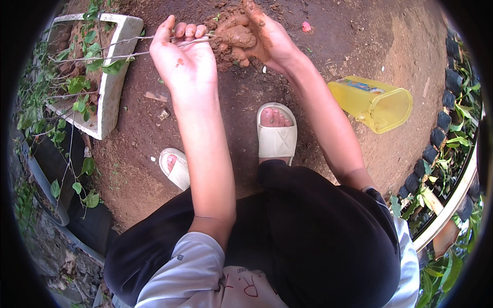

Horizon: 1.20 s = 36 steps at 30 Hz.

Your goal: The person prepares a small plant cutting by wrapping its base with soil, then places it into a rectangular planter. They repeat this process with another cutting, using a yellow container to add water to the soil before handling the cuttings.

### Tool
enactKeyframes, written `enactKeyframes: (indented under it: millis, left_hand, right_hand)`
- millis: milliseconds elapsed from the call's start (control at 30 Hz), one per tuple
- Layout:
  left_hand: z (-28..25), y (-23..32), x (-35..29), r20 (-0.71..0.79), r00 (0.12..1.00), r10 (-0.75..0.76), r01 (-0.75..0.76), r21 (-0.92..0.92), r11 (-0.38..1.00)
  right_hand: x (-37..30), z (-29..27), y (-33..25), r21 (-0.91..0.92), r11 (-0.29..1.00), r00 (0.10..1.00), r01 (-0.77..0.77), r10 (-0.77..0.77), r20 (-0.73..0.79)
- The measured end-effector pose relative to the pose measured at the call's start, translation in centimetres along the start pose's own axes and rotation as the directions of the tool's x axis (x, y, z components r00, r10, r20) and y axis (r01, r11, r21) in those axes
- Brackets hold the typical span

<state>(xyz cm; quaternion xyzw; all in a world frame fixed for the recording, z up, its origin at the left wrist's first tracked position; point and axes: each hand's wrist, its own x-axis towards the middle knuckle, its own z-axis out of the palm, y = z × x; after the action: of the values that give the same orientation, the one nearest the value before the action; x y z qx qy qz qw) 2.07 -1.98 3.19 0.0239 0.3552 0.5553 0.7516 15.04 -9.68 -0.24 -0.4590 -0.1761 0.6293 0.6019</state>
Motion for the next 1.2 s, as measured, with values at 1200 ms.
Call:
enactKeyframes:
  millis: [1200]
  left_hand:
    - [0.3, -0.2, -0.2, 0.337, 0.940, -0.049, -0.005, 0.158, 0.987]
  right_hand:
    - [0.8, -1.8, 0.3, 0.083, 0.942, 0.928, -0.325, 0.301, 0.219]
